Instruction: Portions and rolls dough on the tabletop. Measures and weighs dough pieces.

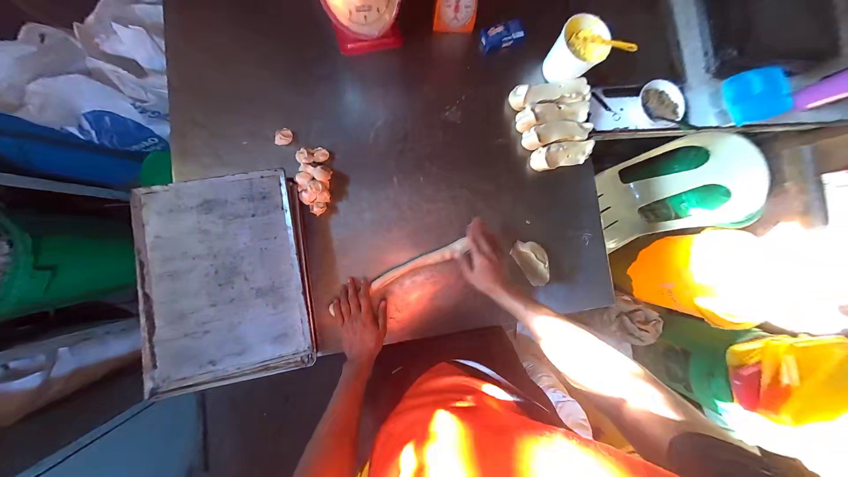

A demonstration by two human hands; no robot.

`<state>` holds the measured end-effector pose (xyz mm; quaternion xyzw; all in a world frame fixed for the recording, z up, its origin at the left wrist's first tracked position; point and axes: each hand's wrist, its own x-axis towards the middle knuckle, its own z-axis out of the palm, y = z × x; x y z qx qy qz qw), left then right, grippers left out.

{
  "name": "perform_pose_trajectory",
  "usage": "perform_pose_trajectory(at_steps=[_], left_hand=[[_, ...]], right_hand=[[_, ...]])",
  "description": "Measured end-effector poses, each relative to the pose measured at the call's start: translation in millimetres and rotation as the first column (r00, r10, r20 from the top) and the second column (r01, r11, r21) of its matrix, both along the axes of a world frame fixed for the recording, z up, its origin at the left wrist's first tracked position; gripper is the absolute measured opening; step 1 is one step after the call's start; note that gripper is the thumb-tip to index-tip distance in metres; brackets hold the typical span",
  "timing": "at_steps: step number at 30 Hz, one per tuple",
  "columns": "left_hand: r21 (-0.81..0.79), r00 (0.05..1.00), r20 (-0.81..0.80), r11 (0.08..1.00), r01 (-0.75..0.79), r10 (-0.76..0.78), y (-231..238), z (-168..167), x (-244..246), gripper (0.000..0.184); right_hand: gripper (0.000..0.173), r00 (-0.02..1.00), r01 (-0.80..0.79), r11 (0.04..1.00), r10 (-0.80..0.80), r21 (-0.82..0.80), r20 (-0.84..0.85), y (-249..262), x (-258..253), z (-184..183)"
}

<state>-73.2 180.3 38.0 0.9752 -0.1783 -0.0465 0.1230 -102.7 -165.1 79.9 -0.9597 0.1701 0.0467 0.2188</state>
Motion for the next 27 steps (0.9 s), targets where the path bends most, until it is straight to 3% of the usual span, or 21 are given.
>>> perform_pose_trajectory(at_steps=[2, 4, 5, 7, 9, 11, 14, 16, 19, 21, 23, 25, 27], left_hand=[[-0.011, 1.000, 0.001, 1.000, 0.008, -0.008, 0.6, 2.0, -6.0, 0.068], [-0.023, 1.000, 0.005, 1.000, -0.005, 0.006, -2.1, 0.4, -5.5, 0.067], [-0.021, 1.000, -0.003, 1.000, -0.014, 0.014, -4.4, 0.5, -2.5, 0.067], [-0.007, 0.999, -0.047, 1.000, -0.026, 0.026, -7.5, 3.6, 5.3, 0.067], [-0.002, 0.994, -0.104, 1.000, -0.016, 0.016, -4.8, 9.3, 9.3, 0.066], [0.001, 0.994, -0.110, 1.000, -0.005, 0.005, 0.2, 14.2, 13.6, 0.069], [0.029, 0.998, -0.064, 1.000, -0.005, 0.007, 6.7, 15.1, 16.6, 0.071], [0.025, 0.999, -0.031, 1.000, -0.018, 0.019, 4.7, 10.6, 19.7, 0.055], [0.092, 0.988, -0.144, 0.994, -0.051, 0.064, -5.2, 11.9, 31.8, 0.034], [0.063, 0.931, -0.349, 0.994, -0.090, 0.106, -9.5, 25.6, 48.0, 0.043], [-0.018, 0.842, -0.534, 0.995, -0.098, 0.073, -1.5, 48.1, 59.7, 0.055], [0.054, 0.828, -0.557, 0.998, -0.035, 0.059, 17.5, 81.0, 53.9, 0.062], [0.168, 0.883, -0.461, 0.986, -0.017, 0.094, 50.7, 109.8, 46.3, 0.055]], right_hand=[[0.086, 0.958, 0.251, 0.959, -0.265, -0.130, -0.111, -51.6, 2.7, -8.9], [0.104, 0.894, 0.312, 0.936, -0.348, -0.165, -0.283, -74.2, 0.5, -17.6], [0.108, 0.890, 0.281, 0.953, -0.302, -0.112, -0.342, -72.7, 0.7, -11.0], [0.089, 0.937, 0.203, 0.978, -0.178, 0.054, -0.301, -61.1, 5.8, 15.9], [0.062, 0.992, 0.101, 0.991, -0.093, 0.089, -0.083, -38.5, -3.7, 33.8], [0.049, 0.985, -0.050, 0.999, 0.051, -0.008, 0.164, -9.8, -17.4, 29.8], [0.054, 0.928, -0.314, 0.947, 0.320, -0.059, 0.193, 33.3, -24.5, 1.8], [0.063, 0.905, -0.411, 0.907, 0.418, -0.087, 0.083, 37.3, -3.8, -27.6], [0.069, 0.919, -0.387, 0.896, 0.394, -0.217, -0.010, 10.4, 81.7, -56.7], [0.079, 0.950, -0.294, 0.909, 0.312, -0.297, 0.016, -4.9, 152.0, -60.0], [0.084, 0.970, -0.192, 0.930, 0.229, -0.314, 0.085, -13.8, 189.6, -61.5], [0.087, 0.968, -0.173, 0.935, 0.219, -0.310, 0.122, -6.4, 160.8, -63.6], [0.087, 0.946, -0.231, 0.927, 0.286, -0.296, 0.156, 7.3, 88.8, -71.4]])
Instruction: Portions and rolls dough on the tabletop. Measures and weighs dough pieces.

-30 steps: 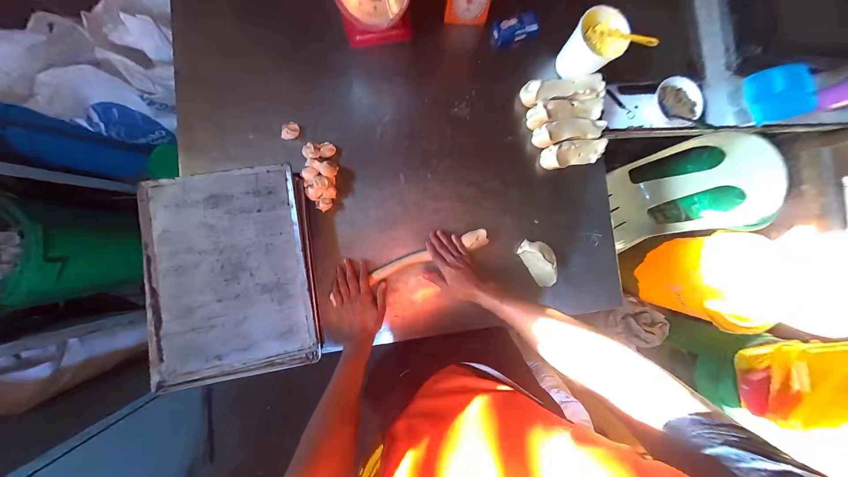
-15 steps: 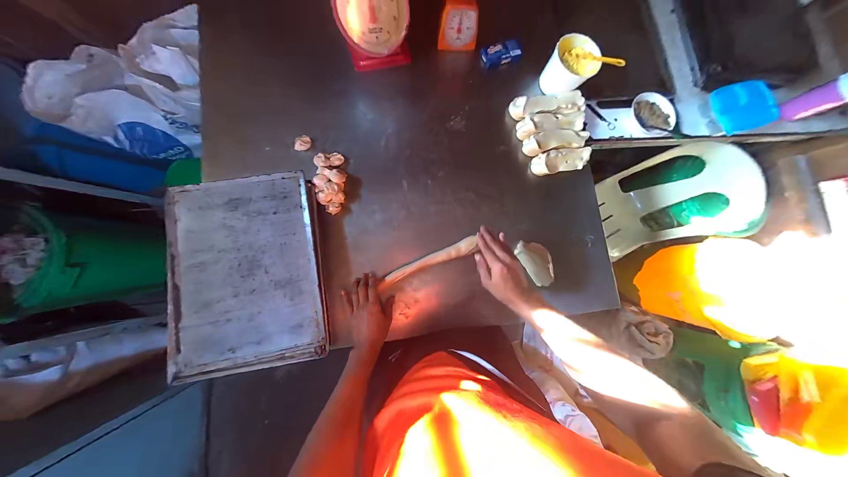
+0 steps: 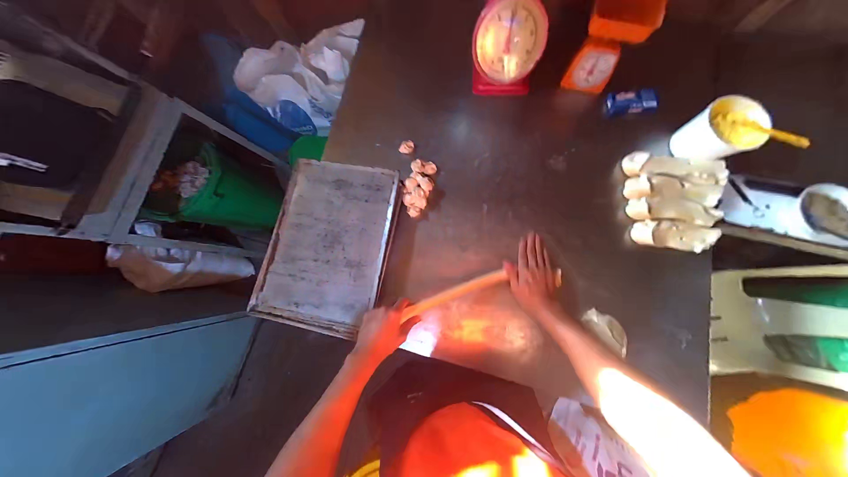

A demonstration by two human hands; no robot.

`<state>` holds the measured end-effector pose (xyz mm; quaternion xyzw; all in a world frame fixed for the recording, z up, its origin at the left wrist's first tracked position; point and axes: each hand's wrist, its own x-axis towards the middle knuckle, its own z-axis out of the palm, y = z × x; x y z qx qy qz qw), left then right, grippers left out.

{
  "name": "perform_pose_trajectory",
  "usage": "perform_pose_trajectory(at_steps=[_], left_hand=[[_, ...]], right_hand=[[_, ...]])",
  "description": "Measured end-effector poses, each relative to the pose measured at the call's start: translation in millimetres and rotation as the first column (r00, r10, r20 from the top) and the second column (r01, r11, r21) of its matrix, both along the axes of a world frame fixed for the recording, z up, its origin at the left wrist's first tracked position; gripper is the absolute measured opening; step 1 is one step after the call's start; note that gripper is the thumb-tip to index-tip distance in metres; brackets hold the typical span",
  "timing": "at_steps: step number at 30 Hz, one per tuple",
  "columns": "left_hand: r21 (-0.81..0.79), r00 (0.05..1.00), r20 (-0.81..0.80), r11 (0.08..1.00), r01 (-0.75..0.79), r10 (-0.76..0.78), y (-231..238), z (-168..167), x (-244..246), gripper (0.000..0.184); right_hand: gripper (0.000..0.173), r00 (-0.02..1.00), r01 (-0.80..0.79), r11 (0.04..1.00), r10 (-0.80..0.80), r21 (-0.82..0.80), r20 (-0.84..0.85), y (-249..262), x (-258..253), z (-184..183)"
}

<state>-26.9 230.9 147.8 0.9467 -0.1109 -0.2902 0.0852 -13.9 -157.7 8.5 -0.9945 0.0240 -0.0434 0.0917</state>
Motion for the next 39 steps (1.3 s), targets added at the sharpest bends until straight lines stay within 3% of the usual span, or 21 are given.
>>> perform_pose_trajectory(at_steps=[2, 4, 6, 8, 9, 10, 12, 13, 14, 15, 17, 18, 20, 22, 24, 26, 28, 30, 33, 35, 39], left_hand=[[0.059, 0.995, 0.095, 0.998, -0.036, 0.030, 41.8, 16.8, -10.7, 0.046], [0.117, 0.990, 0.115, 0.989, -0.090, 0.076, 75.9, 24.3, -25.9, 0.040], [0.125, 0.979, 0.090, 0.973, -0.194, 0.184, 90.7, 24.5, -36.0, 0.040], [0.001, 0.916, 0.085, 0.919, -0.395, 0.393, 80.3, 17.6, -35.0, 0.043], [-0.128, 0.842, 0.050, 0.839, -0.528, 0.537, 67.3, 11.4, -29.3, 0.044], [-0.302, 0.727, -0.036, 0.686, -0.662, 0.686, 49.5, 2.6, -24.6, 0.042], [-0.530, 0.441, -0.357, 0.210, -0.821, 0.824, 1.1, -14.1, -24.1, 0.038], [-0.537, 0.372, -0.478, 0.071, -0.841, 0.795, -21.2, -19.8, -26.1, 0.039], [-0.529, 0.388, -0.526, 0.066, -0.846, 0.757, -38.4, -22.8, -29.1, 0.044], [-0.527, 0.469, -0.502, 0.173, -0.832, 0.727, -49.6, -21.6, -33.5, 0.059], [-0.553, 0.691, -0.269, 0.480, -0.681, 0.671, -60.1, -11.7, -42.7, 0.078], [-0.565, 0.758, -0.156, 0.572, -0.595, 0.634, -62.5, -7.6, -47.8, 0.074], [-0.577, 0.834, -0.064, 0.662, -0.479, 0.548, -67.9, -0.1, -53.0, 0.060], [-0.602, 0.907, -0.051, 0.712, -0.362, 0.418, -81.7, 7.9, -52.0, 0.054], [-0.619, 0.969, 0.057, 0.770, -0.154, 0.239, -105.1, 19.6, -40.8, 0.062], [-0.660, 0.982, 0.157, 0.751, 0.026, 0.104, -128.5, 31.6, -29.4, 0.073], [-0.765, 0.979, 0.183, 0.639, 0.083, 0.092, -144.2, 40.4, -22.4, 0.057], [-0.802, 0.984, 0.121, 0.597, 0.020, 0.129, -147.5, 51.1, -11.3, 0.033], [-0.592, 0.983, 0.011, 0.794, -0.141, 0.183, -136.9, 62.6, -2.7, 0.029], [-0.460, 0.961, 0.005, 0.854, -0.243, 0.276, -127.0, 86.0, 5.0, 0.032], [-0.501, 0.885, 0.110, 0.794, -0.344, 0.453, -112.9, 107.9, 19.8, 0.029]], right_hand=[[0.085, 0.994, -0.104, 0.994, 0.105, 0.024, -0.031, 10.3, -72.6, 8.4], [0.080, 0.976, -0.216, 0.976, 0.217, 0.032, -0.022, 2.8, -107.6, 7.3], [0.074, 0.962, -0.273, 0.962, 0.273, 0.023, -0.029, -14.7, -79.0, 6.5], [0.080, 0.970, -0.235, 0.972, 0.235, -0.001, -0.059, -30.9, -12.4, 15.7], [0.083, 0.981, -0.186, 0.982, 0.186, -0.002, -0.057, -36.0, 23.8, 21.5], [0.084, 0.990, -0.131, 0.991, 0.131, 0.001, -0.049, -39.7, 52.7, 24.6], [0.084, 1.000, 0.003, 1.000, -0.003, -0.004, -0.006, -44.2, 69.1, 12.3], [0.087, 0.998, 0.070, 0.997, -0.070, -0.020, -0.007, -42.3, 57.0, 6.5], [0.091, 0.994, 0.106, 0.993, -0.107, -0.043, -0.030, -36.3, 34.6, 6.3], [0.094, 0.991, 0.111, 0.992, -0.115, -0.059, -0.073, -27.2, 3.6, 13.1], [0.091, 0.980, 0.080, 0.994, -0.093, -0.076, -0.179, -9.4, -63.4, 36.5], [0.081, 0.971, 0.067, 0.994, -0.085, -0.089, -0.225, -5.5, -91.5, 47.6], [0.052, 0.955, 0.095, 0.993, -0.113, -0.076, -0.275, -6.3, -120.1, 67.0], [0.039, 0.887, 0.169, 0.984, -0.173, -0.047, -0.429, -1.2, -114.8, 95.2], [0.037, 0.854, 0.153, 0.982, -0.075, 0.111, -0.514, 20.2, -89.8, 145.3], [0.031, 0.955, -0.003, 0.918, 0.120, 0.397, -0.271, 55.9, -78.2, 198.0], [0.027, 0.977, -0.213, 0.831, 0.164, 0.515, 0.140, 89.6, -71.7, 219.1], [0.028, 0.935, -0.295, 0.832, 0.150, 0.470, 0.321, 104.7, -53.6, 215.9], [0.038, 0.965, -0.251, 0.852, 0.182, 0.459, 0.190, 110.5, -33.6, 207.7], [0.037, 0.957, -0.290, 0.836, 0.261, 0.467, 0.127, 123.5, -22.1, 225.6], [0.048, 0.928, -0.339, 0.809, 0.372, 0.480, 0.028, 149.9, 5.5, 252.3]])
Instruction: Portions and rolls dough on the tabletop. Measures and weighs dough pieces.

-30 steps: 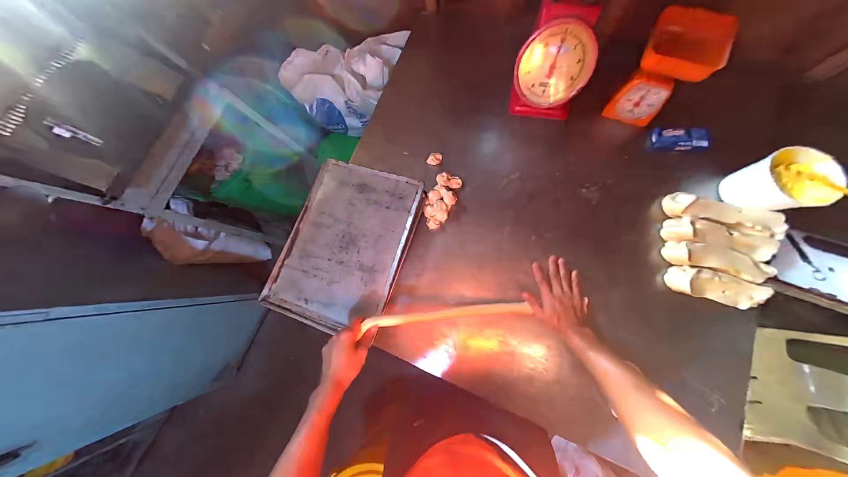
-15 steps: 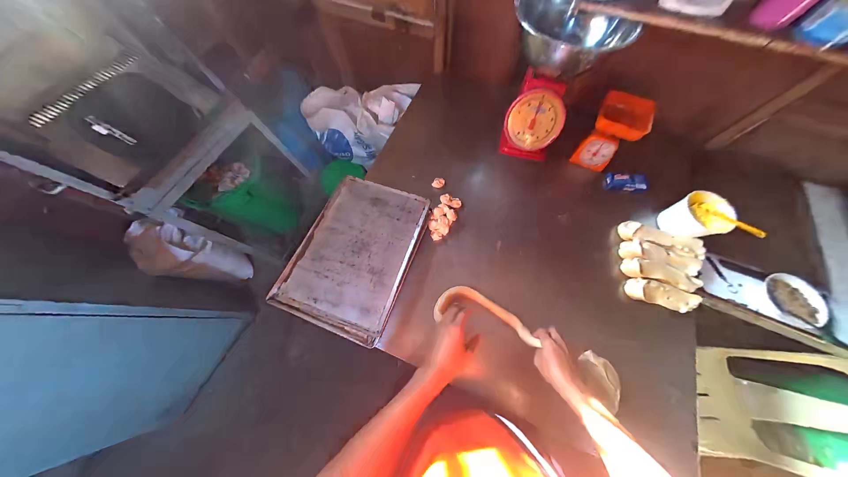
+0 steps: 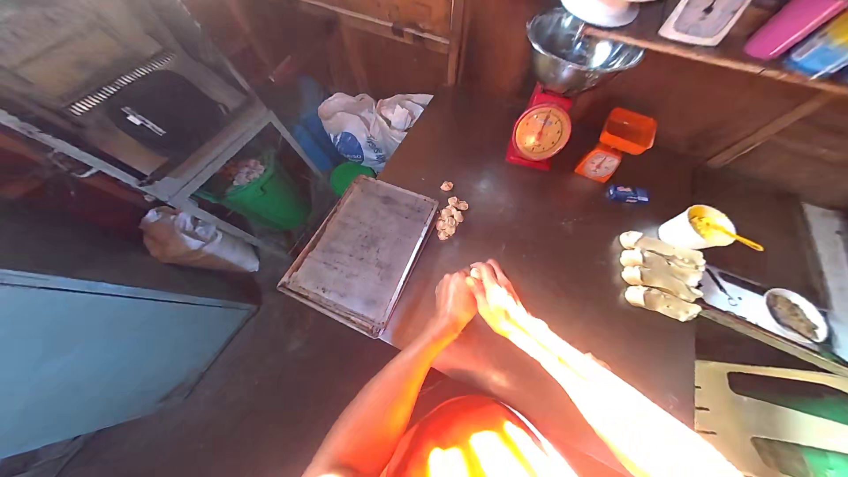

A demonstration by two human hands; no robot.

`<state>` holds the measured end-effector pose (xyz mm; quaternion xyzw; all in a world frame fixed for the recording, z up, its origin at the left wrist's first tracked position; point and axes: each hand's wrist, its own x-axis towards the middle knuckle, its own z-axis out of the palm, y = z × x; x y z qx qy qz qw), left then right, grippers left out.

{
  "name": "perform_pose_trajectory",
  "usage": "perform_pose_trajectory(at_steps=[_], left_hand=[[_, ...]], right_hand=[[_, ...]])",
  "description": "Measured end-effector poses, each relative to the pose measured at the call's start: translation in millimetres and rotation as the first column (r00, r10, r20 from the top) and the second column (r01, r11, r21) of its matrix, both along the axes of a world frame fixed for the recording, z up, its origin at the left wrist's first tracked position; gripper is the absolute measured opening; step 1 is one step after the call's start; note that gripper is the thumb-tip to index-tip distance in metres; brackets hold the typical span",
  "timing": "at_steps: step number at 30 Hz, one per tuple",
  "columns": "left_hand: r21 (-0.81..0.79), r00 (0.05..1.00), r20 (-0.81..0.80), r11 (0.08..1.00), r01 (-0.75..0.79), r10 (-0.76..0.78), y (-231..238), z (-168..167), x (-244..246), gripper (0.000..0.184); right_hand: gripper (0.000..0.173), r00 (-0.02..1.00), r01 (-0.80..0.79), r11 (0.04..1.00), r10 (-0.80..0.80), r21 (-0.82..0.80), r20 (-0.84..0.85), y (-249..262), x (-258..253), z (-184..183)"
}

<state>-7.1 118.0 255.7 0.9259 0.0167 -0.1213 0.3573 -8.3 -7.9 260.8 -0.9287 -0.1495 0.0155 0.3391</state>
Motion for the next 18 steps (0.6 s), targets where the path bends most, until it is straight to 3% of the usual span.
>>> perform_pose_trajectory(at_steps=[2, 4, 7, 9, 11, 13, 14, 16, 18], left_hand=[[0.021, 0.998, 0.005, 0.998, -0.057, 0.057, -0.9, -7.4, 5.1, 0.035], [0.135, 0.995, -0.071, 0.989, -0.053, 0.063, 2.3, -24.6, 7.9, 0.040], [0.351, 0.956, -0.281, 0.918, 0.186, -0.086, 15.8, -55.9, -2.3, 0.046], [0.357, 0.908, -0.414, 0.905, 0.229, -0.067, 25.4, -68.4, -10.3, 0.045], [0.316, 0.882, -0.465, 0.945, 0.085, 0.076, 40.0, -86.1, -6.1, 0.053], [0.249, 0.891, -0.418, 0.966, -0.073, 0.175, 53.8, -95.2, 11.5, 0.057], [0.160, 0.922, -0.356, 0.982, -0.101, 0.153, 53.6, -94.4, 17.1, 0.053], [-0.062, 0.978, -0.202, 0.996, -0.057, 0.043, 39.1, -87.2, 16.2, 0.080], [-0.193, 0.996, -0.082, 0.981, 0.030, -0.046, 23.9, -82.5, 8.6, 0.104]], right_hand=[[0.047, 0.992, 0.012, 0.999, -0.019, -0.053, -0.127, 10.5, 21.7, -0.6], [0.046, 0.963, 0.033, 0.997, -0.048, -0.063, -0.264, 18.2, 37.7, -24.6], [0.046, 0.894, 0.061, 0.998, -0.062, -0.016, -0.444, 24.0, 18.9, -70.1], [0.044, 0.864, -0.006, 0.998, 0.034, 0.056, -0.502, 22.6, -11.8, -71.7], [0.039, 0.863, -0.101, 0.983, 0.163, 0.152, -0.478, 21.5, -41.5, -56.0], [0.038, 0.932, -0.082, 0.970, 0.156, 0.227, -0.328, 20.7, -31.6, -41.4], [0.038, 0.959, -0.036, 0.976, 0.095, 0.215, -0.269, 16.4, -9.3, -34.4], [0.052, 0.953, 0.007, 0.991, 0.033, 0.132, -0.300, 0.9, 34.2, -37.7], [0.060, 0.941, -0.013, 0.994, 0.048, 0.105, -0.334, -3.6, 33.0, -65.8]])
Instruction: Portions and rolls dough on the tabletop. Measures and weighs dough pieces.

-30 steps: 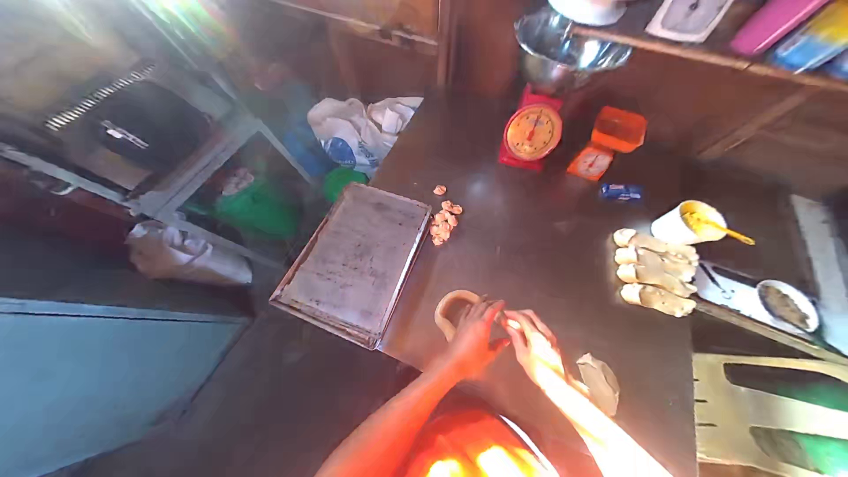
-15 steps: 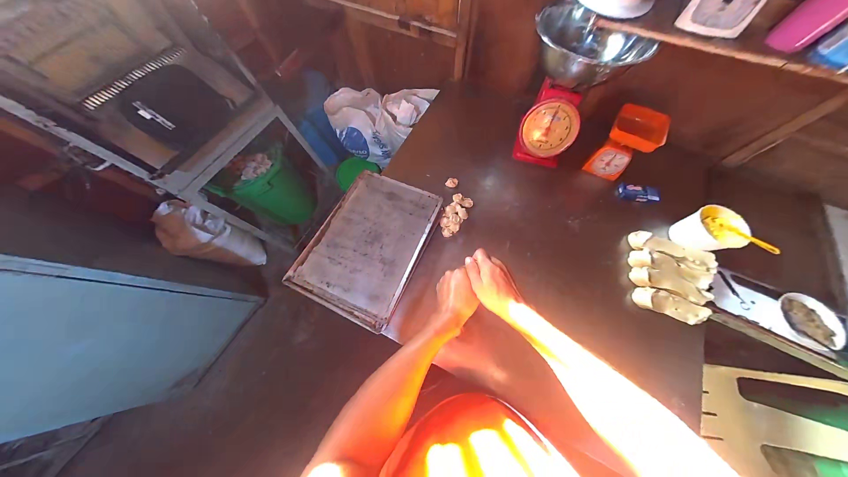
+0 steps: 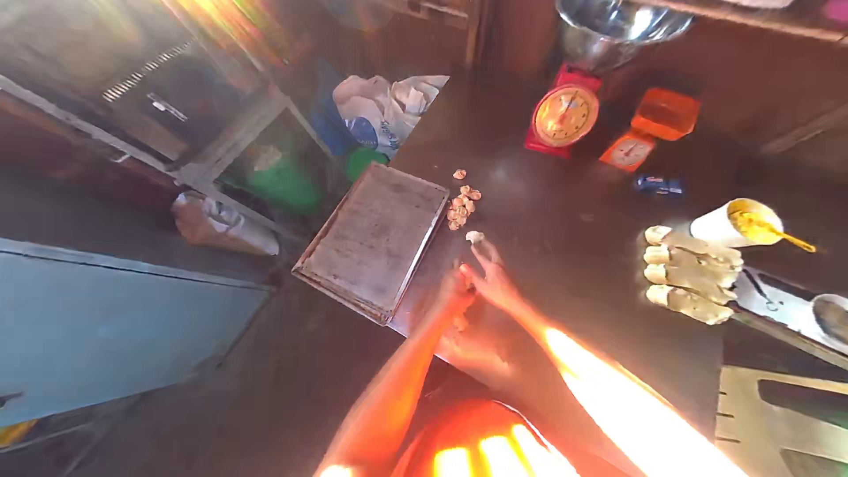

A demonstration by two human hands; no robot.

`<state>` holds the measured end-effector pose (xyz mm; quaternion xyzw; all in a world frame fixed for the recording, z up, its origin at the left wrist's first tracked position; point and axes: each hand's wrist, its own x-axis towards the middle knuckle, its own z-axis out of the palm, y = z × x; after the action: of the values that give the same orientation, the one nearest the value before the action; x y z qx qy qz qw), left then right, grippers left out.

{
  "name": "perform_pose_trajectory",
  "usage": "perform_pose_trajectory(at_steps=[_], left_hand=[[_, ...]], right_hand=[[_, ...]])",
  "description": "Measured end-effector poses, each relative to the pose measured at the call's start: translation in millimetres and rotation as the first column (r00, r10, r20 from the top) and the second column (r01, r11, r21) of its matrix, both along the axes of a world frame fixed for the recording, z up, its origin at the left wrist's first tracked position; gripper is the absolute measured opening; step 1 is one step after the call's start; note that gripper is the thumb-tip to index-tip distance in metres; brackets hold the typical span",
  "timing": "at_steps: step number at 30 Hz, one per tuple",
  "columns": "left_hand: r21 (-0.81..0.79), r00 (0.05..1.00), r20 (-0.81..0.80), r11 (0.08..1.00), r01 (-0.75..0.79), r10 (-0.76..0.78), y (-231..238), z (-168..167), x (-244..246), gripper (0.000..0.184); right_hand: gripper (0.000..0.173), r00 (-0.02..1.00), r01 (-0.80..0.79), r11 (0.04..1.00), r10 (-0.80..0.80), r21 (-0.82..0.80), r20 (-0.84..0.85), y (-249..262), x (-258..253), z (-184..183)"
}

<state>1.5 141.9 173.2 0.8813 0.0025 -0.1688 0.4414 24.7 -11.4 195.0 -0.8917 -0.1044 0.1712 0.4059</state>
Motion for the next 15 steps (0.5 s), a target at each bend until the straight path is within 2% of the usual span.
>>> perform_pose_trajectory(at_steps=[1, 2, 3, 4, 5, 6, 7, 8, 10, 11, 13, 15], left_hand=[[-0.017, 1.000, -0.006, 1.000, 0.026, -0.026, -4.0, 0.3, -3.6, 0.108], [-0.039, 0.998, -0.039, 0.998, 0.053, -0.055, -4.7, 1.4, -7.7, 0.101], [-0.090, 0.993, -0.082, 0.992, 0.083, -0.090, -4.5, 0.1, -13.6, 0.080], [-0.159, 0.979, -0.155, 0.981, 0.107, -0.131, -5.4, -2.5, -20.3, 0.051], [-0.213, 0.955, -0.236, 0.969, 0.129, -0.179, -7.1, -2.1, -25.7, 0.035], [-0.224, 0.937, -0.290, 0.966, 0.133, -0.197, -9.6, 2.5, -27.3, 0.029], [-0.179, 0.940, -0.295, 0.976, 0.121, -0.171, -13.8, 10.7, -24.1, 0.025], [-0.068, 0.954, -0.278, 0.993, 0.097, -0.112, -20.0, 21.0, -17.3, 0.026], [0.152, 0.982, -0.189, 0.988, 0.029, 0.000, -34.7, 34.2, -5.2, 0.030], [0.228, 0.988, -0.153, 0.974, 0.011, 0.025, -40.5, 35.8, -1.9, 0.034], [0.385, 0.990, -0.139, 0.920, 0.070, -0.017, -42.8, 39.3, -2.9, 0.042], [0.518, 0.975, -0.180, 0.829, 0.209, -0.134, -29.3, 28.5, -7.6, 0.044]], right_hand=[[0.053, 0.999, 0.031, 0.999, -0.032, 0.037, 0.026, 1.9, -16.3, -12.3], [0.047, 0.998, 0.036, 0.996, -0.040, 0.082, 0.048, 0.0, -31.9, -20.0], [0.042, 0.997, 0.026, 0.994, -0.034, 0.109, 0.068, -6.6, -44.5, -22.1], [0.037, 0.995, 0.022, 0.991, -0.034, 0.129, 0.095, -15.0, -53.4, -19.9], [0.033, 0.988, 0.017, 0.990, -0.037, 0.137, 0.148, -20.8, -58.7, -14.9], [0.032, 0.974, 0.004, 0.993, -0.030, 0.119, 0.224, -22.5, -59.2, -8.9], [0.033, 0.955, -0.018, 0.997, -0.006, 0.076, 0.297, -21.5, -54.3, -3.0], [0.038, 0.943, -0.039, 0.999, 0.038, -0.001, 0.330, -19.9, -45.5, 1.8], [0.048, 0.960, -0.051, 0.988, 0.090, -0.147, 0.267, -16.4, -22.0, 9.6], [0.048, 0.983, -0.035, 0.984, 0.065, -0.175, 0.169, -14.5, -10.1, 15.4], [0.044, 0.999, 0.040, 0.990, -0.041, -0.133, -0.007, -8.4, 1.4, 12.8], [0.043, 0.991, 0.086, 0.995, -0.090, -0.042, -0.104, 1.7, -17.9, 1.9]])
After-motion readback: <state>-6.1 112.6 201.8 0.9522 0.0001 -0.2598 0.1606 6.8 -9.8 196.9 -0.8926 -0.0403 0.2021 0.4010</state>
